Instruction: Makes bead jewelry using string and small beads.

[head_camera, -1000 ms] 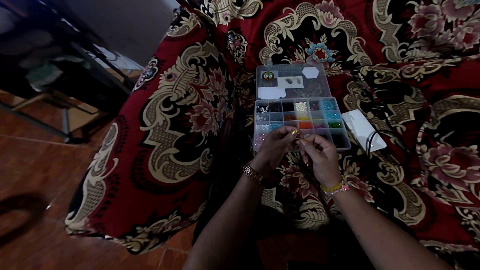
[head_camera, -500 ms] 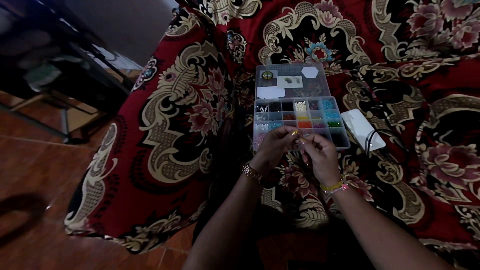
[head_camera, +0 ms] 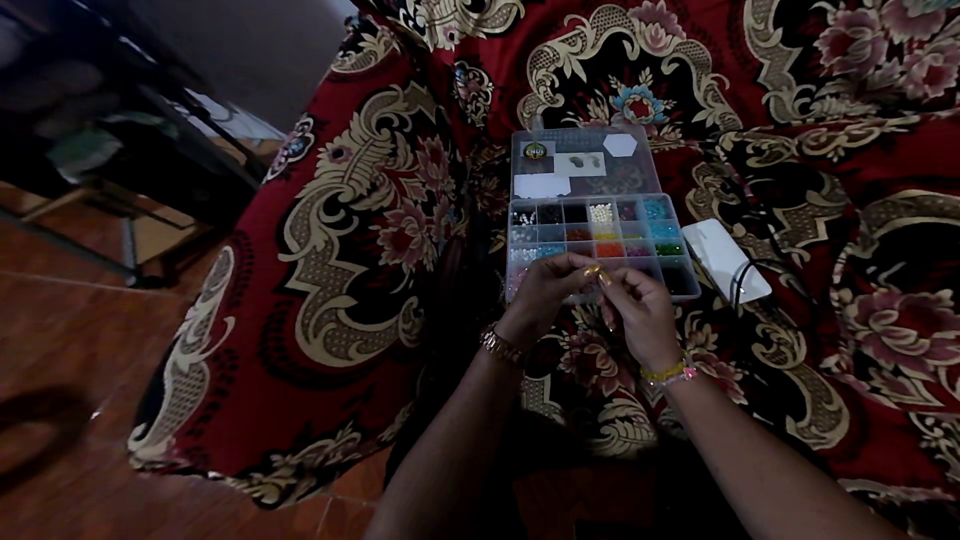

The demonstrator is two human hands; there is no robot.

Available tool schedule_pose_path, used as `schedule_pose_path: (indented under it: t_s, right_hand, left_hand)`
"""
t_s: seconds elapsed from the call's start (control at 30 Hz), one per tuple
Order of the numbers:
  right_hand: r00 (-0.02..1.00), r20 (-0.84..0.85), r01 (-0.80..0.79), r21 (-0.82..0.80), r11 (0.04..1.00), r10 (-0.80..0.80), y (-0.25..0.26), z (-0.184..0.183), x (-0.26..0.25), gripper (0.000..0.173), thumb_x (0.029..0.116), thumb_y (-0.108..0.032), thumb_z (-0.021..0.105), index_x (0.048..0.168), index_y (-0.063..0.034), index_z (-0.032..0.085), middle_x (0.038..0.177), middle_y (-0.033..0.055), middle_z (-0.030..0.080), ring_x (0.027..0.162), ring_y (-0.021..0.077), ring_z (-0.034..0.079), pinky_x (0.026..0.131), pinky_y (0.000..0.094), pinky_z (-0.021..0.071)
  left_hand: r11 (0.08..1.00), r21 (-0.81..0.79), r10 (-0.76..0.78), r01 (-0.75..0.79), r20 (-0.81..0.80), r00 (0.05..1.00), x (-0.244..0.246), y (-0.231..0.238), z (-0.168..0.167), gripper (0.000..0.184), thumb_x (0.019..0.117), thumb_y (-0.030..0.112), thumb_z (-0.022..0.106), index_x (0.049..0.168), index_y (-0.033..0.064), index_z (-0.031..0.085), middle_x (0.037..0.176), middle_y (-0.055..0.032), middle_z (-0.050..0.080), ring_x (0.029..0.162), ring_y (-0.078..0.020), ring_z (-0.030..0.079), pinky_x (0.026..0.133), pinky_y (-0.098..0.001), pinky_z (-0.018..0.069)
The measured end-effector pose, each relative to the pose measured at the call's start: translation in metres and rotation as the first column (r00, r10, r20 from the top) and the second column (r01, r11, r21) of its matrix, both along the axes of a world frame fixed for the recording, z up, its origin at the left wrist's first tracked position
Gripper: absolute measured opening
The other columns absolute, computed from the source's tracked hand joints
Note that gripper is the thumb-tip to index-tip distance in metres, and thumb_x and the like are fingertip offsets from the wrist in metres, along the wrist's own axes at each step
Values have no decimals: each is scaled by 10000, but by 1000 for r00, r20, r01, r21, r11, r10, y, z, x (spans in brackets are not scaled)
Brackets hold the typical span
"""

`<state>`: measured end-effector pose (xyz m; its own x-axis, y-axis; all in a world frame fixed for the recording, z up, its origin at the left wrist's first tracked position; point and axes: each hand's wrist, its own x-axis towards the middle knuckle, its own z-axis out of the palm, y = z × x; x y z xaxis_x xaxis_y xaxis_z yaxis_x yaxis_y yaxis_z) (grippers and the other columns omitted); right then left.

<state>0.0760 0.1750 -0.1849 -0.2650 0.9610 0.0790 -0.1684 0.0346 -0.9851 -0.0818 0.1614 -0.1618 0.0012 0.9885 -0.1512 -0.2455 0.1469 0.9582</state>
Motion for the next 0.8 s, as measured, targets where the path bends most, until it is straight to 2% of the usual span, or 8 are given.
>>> schedule_pose_path:
  t_s: [0.23,0.3,0.47,0.6,0.7,0.8]
  right_hand:
    - [998,-46,-32,-15,999,31,0,-1,-1,168,1021,-81,531,1072,18,655,814,22,706,510,41,575,467,185,508]
    - [999,-37,-40,-12,999,39,-1,-2,-1,172,1025,-79,518,1084,18,648,837,24,708,515,41,576,475,189,515]
    - [999,39,-21,-10,1000,22,-1,-1,-1,163,1007,-86,558,1080,4,672,823,21,710,536,49,595,495,193,525]
    - [998,63,5,108,994,-12,-3,-7,-3,298,970,-69,595,1264,-26,587,841,20,687,618,84,645,562,232,575]
    - [991,129,-47,196,979,22,-5,-9,-3,229,953,-49,611,1175,-15,656,865,7,697,668,62,660,614,218,590]
    - [979,165,-152,196,969,120,-7,-9,-3,143,967,-63,621,1061,-38,727,829,-17,708,654,32,645,612,192,572]
  left_hand:
    - [999,40,19,-19,-2,1000,0,-1,0,111,985,24,610,1002,-12,714,924,-61,714,822,-106,676,818,-281,578]
    - [999,42,30,-31,21,999,1,-1,0,119,990,13,594,1000,-19,708,916,-77,719,802,-115,680,806,-285,583]
    - [999,7,45,-45,-3,999,5,-1,1,118,1009,34,579,1006,-4,691,889,-54,699,756,-108,667,746,-277,585]
    - [994,-35,107,-108,-29,994,2,0,1,175,1048,78,525,1081,28,690,1004,-45,686,872,-122,656,804,-320,571]
    - [993,-32,109,-111,-60,992,0,-1,3,179,1057,112,509,1079,55,678,1001,-20,674,872,-93,640,797,-296,557]
    - [992,-38,122,-124,-47,991,0,2,1,188,1062,147,523,1090,53,684,992,-22,691,842,-82,652,753,-266,562]
